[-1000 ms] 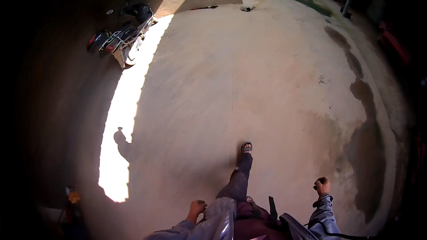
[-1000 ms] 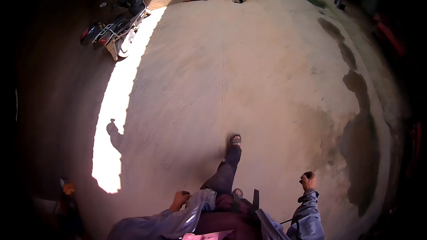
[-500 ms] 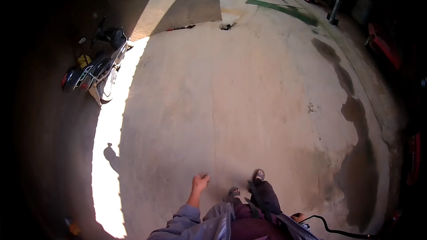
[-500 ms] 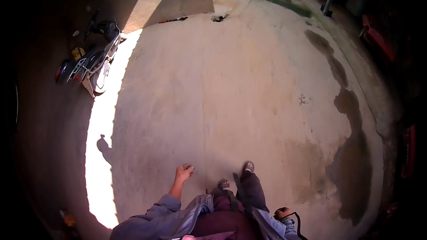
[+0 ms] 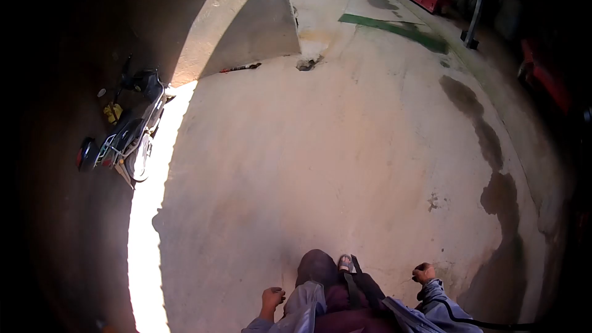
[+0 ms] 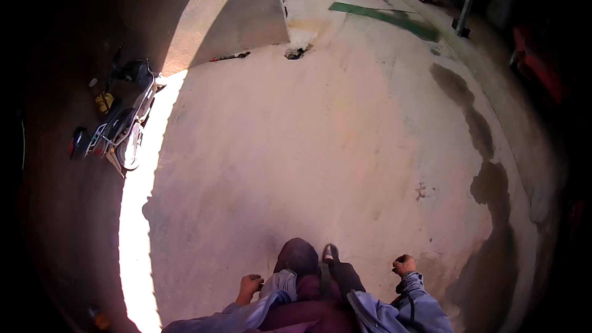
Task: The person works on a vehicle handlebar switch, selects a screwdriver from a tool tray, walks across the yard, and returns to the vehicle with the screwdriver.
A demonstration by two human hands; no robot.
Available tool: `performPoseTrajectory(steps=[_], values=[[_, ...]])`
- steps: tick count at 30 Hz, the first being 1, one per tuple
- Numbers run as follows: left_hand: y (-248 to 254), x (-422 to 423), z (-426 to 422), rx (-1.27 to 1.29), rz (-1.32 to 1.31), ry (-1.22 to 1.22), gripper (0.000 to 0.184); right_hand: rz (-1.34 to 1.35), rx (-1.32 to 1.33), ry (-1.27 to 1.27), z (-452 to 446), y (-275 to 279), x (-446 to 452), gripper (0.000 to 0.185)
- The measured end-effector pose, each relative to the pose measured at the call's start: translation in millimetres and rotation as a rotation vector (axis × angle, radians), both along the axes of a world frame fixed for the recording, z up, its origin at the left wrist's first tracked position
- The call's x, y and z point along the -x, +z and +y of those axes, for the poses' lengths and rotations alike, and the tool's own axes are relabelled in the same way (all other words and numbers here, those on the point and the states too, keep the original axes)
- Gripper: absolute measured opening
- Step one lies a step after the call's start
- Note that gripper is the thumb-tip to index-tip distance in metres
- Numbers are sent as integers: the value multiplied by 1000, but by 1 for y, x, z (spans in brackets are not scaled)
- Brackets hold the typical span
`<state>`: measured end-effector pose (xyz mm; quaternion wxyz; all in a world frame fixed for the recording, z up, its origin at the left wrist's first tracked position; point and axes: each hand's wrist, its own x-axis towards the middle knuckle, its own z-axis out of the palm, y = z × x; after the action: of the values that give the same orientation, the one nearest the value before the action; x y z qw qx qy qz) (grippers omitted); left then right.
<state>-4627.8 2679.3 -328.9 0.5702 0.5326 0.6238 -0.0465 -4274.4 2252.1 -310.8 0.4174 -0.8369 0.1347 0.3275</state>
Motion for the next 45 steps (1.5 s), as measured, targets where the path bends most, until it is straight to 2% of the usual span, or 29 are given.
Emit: performPoseTrajectory(steps=[4,6,7,9,12,14,15,18,19,21,22,24,25,26,28,29,30,31,33,34,37,38,41,43,44,45], values=[[11,-64,22,12,134,-163,28,-257,-115,37,56,25,-140,17],[-1,-111,40,-135,176,-382,29,-320,-181,37,86,44,-198,18],[-9,-134,51,-134,169,-387,29,-326,-177,32,94,40,-216,18],[-27,-197,74,-35,78,-243,31,-342,-170,-4,112,31,-264,17],[-48,-303,113,17,6,-102,33,-216,-84,-15,124,1,-316,18],[-39,-396,134,-2,-75,-140,34,-105,-5,-109,125,-7,-335,18],[-24,-445,144,-60,-193,-178,35,-60,34,-67,119,-14,-342,17],[81,-622,175,-120,-531,-394,35,-19,41,-213,118,-7,-362,13],[149,-682,177,-219,-582,-513,34,26,35,-290,114,-13,-369,11],[269,-774,175,-362,-868,-662,32,103,147,-335,111,-10,-384,9],[316,-811,172,-397,-1079,-703,32,110,130,-338,104,-19,-392,9],[400,-864,165,-611,-1445,-864,32,129,163,-245,124,12,-425,11],[431,-891,161,-795,-1626,-963,32,121,157,-235,126,10,-451,12],[454,-920,150,-865,-1848,-911,33,104,159,-222,130,6,-485,12],[480,-969,122,-960,-1952,-893,37,61,140,-208,132,-9,-563,12],[494,-990,122,-972,-1958,-863,28,35,124,-194,135,-13,-606,13],[508,-1011,122,-984,-1963,-833,20,9,107,-175,176,36,-648,13],[513,-1034,118,-992,-1972,-841,16,-20,91,-156,163,15,-685,13],[523,-1081,112,-1007,-1990,-856,11,-83,47,-130,188,34,-760,14],[529,-1100,123,-1000,-1957,-948,10,-125,21,-111,181,21,-798,14],[528,-1159,122,-650,-1994,-751,9,-197,-55,-57,220,40,-887,15],[524,-1172,135,-791,-1903,-948,9,-208,-78,-40,234,45,-912,16],[510,-1224,176,-908,-1768,-1216,9,-218,-126,-21,273,49,-976,17],[470,-1259,203,-954,-1701,-1107,32,-219,-140,-40,292,36,-1009,18],[458,-1276,227,-840,-1605,-1084,30,-235,-162,-101,299,19,-1024,14],[444,-1295,254,-734,-1504,-1056,27,-274,-154,-41,309,20,-1040,14]])
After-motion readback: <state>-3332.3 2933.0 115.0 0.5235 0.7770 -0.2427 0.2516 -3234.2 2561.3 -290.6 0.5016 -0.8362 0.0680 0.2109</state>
